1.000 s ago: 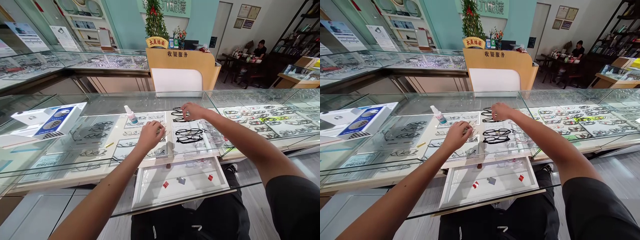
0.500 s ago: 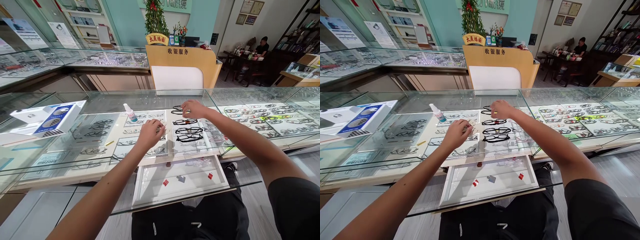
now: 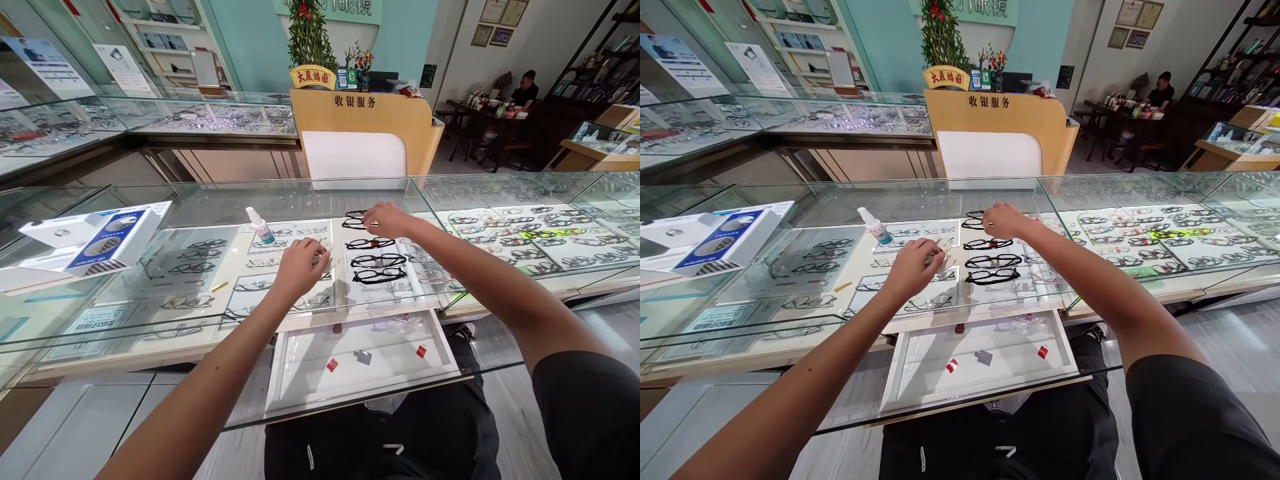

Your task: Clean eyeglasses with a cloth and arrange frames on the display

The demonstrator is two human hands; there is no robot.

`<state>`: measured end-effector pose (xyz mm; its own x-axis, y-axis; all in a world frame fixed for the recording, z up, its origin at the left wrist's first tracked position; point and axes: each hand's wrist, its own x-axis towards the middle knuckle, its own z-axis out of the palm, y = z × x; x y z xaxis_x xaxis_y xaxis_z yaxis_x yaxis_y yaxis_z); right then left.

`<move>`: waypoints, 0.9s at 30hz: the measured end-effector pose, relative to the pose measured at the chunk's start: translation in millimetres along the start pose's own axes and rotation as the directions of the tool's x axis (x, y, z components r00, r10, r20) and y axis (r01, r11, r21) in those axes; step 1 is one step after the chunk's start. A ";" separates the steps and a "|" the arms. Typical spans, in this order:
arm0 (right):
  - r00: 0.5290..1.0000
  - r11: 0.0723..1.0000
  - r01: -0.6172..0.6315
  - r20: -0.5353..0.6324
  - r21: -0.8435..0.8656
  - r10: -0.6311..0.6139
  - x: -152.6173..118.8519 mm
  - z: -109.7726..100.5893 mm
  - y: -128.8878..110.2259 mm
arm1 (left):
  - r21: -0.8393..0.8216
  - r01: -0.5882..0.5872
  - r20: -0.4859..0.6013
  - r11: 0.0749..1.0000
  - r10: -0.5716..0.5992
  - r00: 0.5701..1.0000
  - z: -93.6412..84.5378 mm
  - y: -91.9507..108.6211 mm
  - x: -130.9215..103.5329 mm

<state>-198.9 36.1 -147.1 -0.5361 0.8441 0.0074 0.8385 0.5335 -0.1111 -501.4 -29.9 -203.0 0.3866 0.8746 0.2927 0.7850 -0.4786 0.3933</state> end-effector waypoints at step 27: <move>0.986 0.986 -0.162 0.021 -0.030 0.163 28.0 -7.0 14.2 | -0.009 -0.001 -0.005 1.000 0.000 1.000 2.1 -3.3 0.1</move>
<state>-201.3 67.7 -141.5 -0.3943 0.9184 -0.0318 0.9169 0.3908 -0.0809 -502.9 -28.1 -206.1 0.3845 0.8740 0.2972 0.7806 -0.4797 0.4008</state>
